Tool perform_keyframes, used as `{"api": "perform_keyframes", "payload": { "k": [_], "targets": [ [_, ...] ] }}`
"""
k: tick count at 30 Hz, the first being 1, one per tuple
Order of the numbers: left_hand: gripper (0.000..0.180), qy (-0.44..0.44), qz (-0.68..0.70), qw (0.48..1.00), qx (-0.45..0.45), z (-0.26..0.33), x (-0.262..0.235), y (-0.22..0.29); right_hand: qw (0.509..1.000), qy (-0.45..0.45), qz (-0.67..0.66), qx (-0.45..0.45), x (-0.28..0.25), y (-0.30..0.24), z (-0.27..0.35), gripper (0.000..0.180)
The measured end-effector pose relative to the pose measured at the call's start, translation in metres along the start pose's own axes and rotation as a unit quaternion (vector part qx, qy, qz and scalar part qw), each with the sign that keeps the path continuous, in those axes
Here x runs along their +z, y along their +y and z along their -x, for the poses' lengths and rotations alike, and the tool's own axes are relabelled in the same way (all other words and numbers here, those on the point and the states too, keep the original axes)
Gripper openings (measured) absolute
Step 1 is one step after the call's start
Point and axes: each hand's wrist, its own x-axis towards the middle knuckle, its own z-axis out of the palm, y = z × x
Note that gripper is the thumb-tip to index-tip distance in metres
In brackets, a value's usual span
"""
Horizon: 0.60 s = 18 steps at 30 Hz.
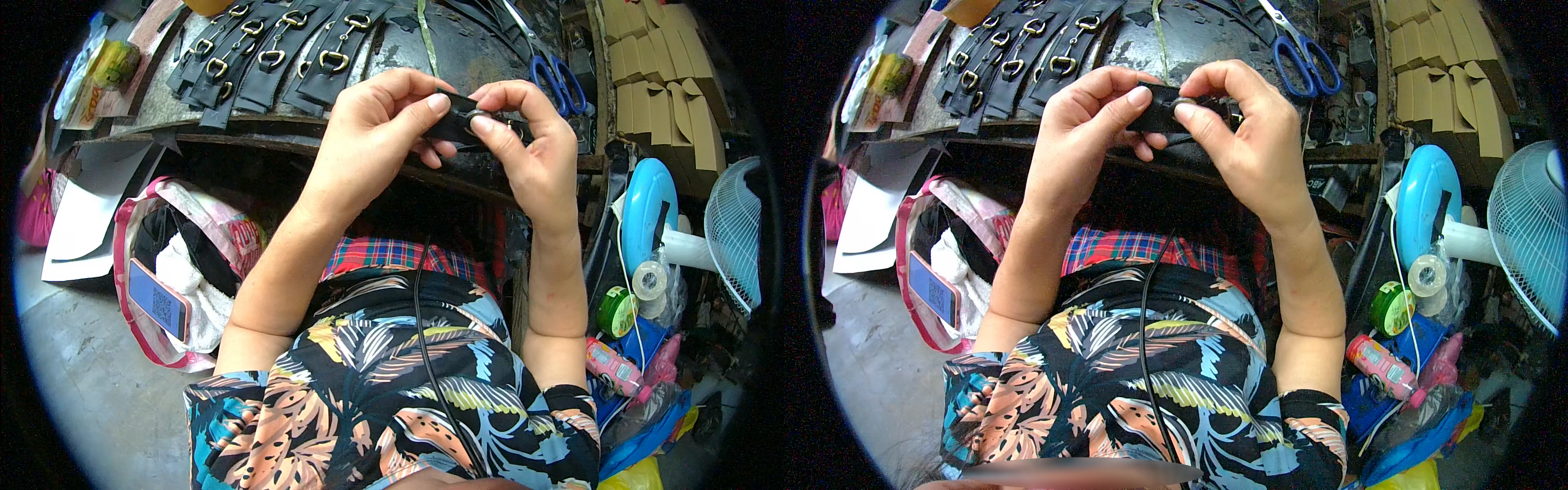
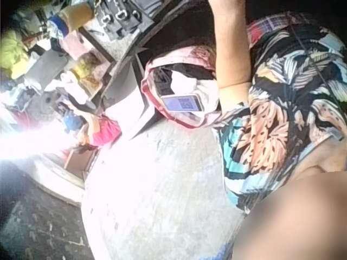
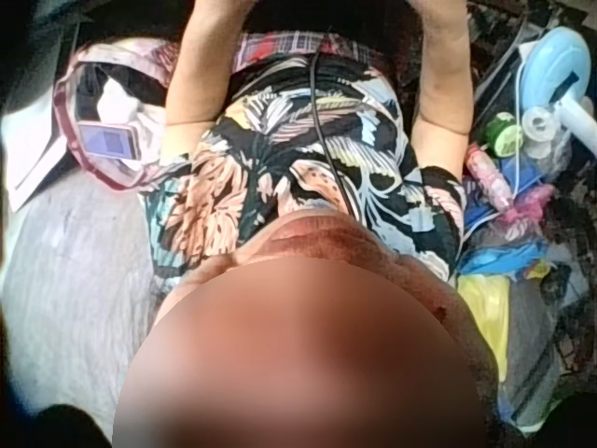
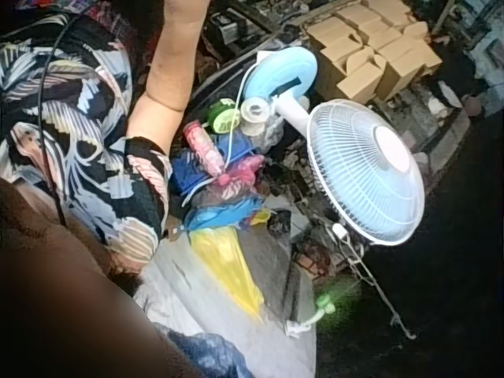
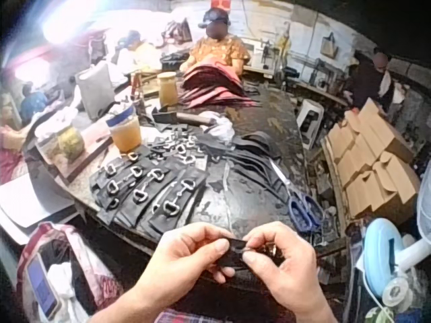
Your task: The person assembles small leather keychains by cutting short strips from a leather roll, threading brass D-rings and small chains through the leather, and arranging the finished pieces on a workbench. The person uses scissors to trim the leather and handles the metal hardware with both hands.
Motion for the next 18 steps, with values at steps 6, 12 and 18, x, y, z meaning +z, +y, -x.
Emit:
{"api": "perform_keyframes", "payload": {
  "k": [6,12,18],
  "targets": [
    [0.025,-0.043,-0.002,0.999,0.013,-0.001,-0.006,0.001,0.991,0.005,-0.094,0.099,0.001,0.002,-0.001,0.016],
    [0.028,0.069,-0.23,0.965,0.103,-0.001,-0.01,-0.005,0.995,0.056,0.033,0.076,-0.025,0.011,0.004,0.017],
    [0.034,0.114,-0.392,0.892,0.194,0.01,-0.004,-0.003,0.979,0.019,0.201,0.014,-0.04,0.006,0.025,0.018]
  ]
}}
